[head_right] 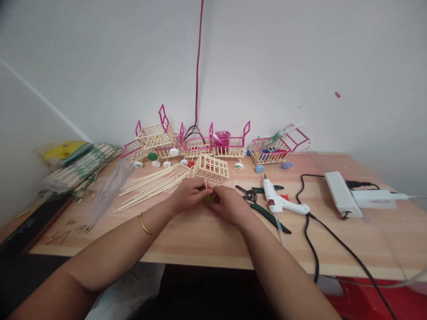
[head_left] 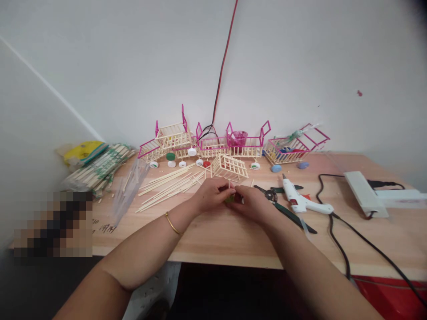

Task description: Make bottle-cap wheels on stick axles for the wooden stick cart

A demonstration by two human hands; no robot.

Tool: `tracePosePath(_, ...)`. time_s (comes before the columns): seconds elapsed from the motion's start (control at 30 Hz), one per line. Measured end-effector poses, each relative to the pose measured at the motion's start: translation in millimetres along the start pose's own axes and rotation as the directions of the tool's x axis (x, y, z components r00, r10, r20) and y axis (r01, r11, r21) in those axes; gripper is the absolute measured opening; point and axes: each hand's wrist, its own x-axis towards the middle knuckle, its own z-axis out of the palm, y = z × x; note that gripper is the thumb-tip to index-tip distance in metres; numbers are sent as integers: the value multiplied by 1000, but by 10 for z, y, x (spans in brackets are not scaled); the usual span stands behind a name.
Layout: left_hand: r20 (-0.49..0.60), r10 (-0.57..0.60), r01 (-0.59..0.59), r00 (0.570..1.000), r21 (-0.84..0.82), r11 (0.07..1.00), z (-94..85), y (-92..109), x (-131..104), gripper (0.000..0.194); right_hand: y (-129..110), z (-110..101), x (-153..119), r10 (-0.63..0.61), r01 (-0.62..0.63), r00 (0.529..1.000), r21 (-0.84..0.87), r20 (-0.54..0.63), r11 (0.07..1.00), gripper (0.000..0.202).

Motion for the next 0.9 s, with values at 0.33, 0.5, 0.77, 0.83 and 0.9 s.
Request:
tracePosePath(0.33, 15, 8, -9, 1000, 37, 999, -1, -4, 5, 22, -8, 4, 4, 24, -24, 1000, 7, 5, 1000, 18)
tracePosePath(0.5, 19, 0, -1, 1000, 45, 999, 4, -19, 7, 22, -4, -2, 3, 29, -30, 999, 13, 22, 999, 17)
tracePosePath(0.77, 27, -3, 2, 1000, 49, 999, 0, 3, 14, 23, 8, 11, 10, 45, -45, 998, 8, 32, 999, 16)
tracePosePath(0.83, 22, -6, 4, 1000, 51, 999, -2, 6, 14, 24, 5, 9, 11, 48, -48, 998, 7, 35, 999, 15)
tracePosePath(0.9, 19, 3, -4, 1000, 52, 999, -4, 7, 13, 24, 1, 5, 11, 50, -50, 998, 9, 37, 999, 15)
